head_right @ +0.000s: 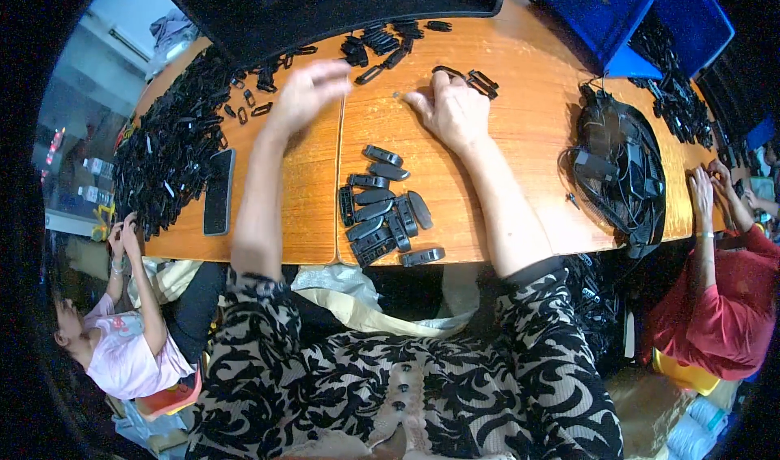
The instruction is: The person assembles small black plastic buckle components by hand on a production table.
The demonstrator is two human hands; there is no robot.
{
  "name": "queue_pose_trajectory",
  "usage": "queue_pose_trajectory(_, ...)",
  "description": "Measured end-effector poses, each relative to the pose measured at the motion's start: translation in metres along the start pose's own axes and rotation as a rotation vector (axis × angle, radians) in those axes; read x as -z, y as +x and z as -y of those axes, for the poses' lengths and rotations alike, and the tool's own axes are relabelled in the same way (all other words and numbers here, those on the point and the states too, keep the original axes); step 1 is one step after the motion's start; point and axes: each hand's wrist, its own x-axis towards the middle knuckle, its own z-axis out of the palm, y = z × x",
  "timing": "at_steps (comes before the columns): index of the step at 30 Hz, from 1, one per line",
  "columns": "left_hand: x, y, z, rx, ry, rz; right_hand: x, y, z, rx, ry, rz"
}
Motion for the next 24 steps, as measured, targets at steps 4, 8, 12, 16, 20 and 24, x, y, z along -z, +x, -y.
queue_pose_trajectory(4,0.012,0.048,0.046,0.112,0.425,-0.293,-0.008,0.004,0.014,0.098,0.157,-0.003)
queue_pose_trajectory(8,-0.016,0.051,0.051,0.111,0.468,-0.231,-0.009,0.000,0.006,0.161,0.269,-0.055)
queue_pose_trajectory(12,-0.030,0.023,0.040,0.006,0.243,-0.355,-0.010,0.001,-0.002,0.209,0.284,-0.003)
queue_pose_trajectory(16,-0.032,-0.020,0.021,-0.210,0.195,-0.291,-0.003,0.001,0.008,0.087,0.445,0.166)
queue_pose_trajectory(20,-0.041,-0.033,-0.003,-0.343,0.007,-0.095,-0.010,-0.005,0.024,0.025,0.900,0.313)
queue_pose_trajectory(24,-0.045,-0.034,-0.010,-0.155,-0.237,0.031,-0.009,-0.006,0.025,0.042,0.894,0.402)
